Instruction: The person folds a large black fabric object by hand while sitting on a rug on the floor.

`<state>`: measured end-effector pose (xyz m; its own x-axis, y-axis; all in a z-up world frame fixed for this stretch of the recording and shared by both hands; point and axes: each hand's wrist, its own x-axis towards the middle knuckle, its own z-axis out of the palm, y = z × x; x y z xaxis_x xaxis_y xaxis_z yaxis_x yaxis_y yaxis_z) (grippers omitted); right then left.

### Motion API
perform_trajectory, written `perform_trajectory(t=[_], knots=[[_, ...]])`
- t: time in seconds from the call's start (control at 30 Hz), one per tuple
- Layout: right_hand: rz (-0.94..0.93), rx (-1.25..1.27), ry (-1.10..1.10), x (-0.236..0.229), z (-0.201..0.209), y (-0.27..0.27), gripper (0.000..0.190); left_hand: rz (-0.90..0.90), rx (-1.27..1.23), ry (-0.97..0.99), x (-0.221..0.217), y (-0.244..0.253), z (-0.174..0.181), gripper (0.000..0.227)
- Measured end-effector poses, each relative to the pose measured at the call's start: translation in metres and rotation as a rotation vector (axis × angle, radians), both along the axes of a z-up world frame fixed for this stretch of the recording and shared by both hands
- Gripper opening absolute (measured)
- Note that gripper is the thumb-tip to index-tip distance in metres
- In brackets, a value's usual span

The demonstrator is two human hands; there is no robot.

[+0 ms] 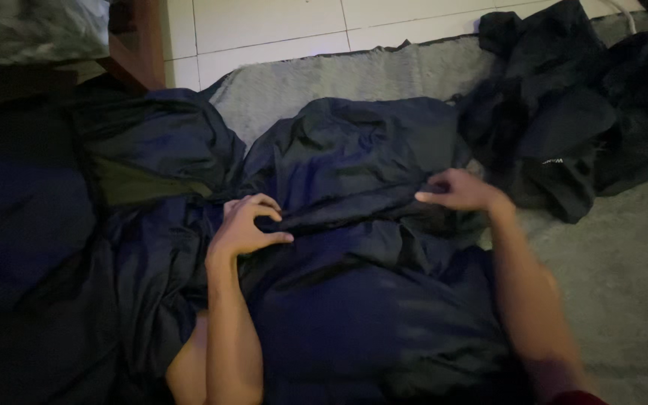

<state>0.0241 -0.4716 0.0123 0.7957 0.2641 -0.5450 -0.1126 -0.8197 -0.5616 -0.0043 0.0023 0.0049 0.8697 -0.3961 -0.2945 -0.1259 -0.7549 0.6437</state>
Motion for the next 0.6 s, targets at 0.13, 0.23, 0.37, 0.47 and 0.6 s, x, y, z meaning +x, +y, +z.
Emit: perform_trajectory(t=[0.13,0.23,0.37,0.47,0.6], knots=[[-0.099,0.084,0.007,0.003,0.014,-0.040,0.037,0.063,-0.073,-0.260,0.007,0.000,-0.009,0.035],[-0.060,0.418,-0.155,0.005,0.014,-0.070,0.013,0.232,-0.655,-0.317,0.017,0.008,-0.009,0.035],[-0.249,0.618,-0.429,0.008,0.003,-0.077,0.019,0.196,-0.160,-0.160,0.006,0.025,-0.008,0.031],[-0.321,0.307,-0.448,0.011,-0.010,-0.066,0.024,0.172,0.130,-0.013,0.010,0.035,0.005,0.036],[-0.348,0.227,-0.727,0.023,-0.015,-0.055,0.027,0.266,-0.303,-0.123,0.023,0.035,0.007,0.021]])
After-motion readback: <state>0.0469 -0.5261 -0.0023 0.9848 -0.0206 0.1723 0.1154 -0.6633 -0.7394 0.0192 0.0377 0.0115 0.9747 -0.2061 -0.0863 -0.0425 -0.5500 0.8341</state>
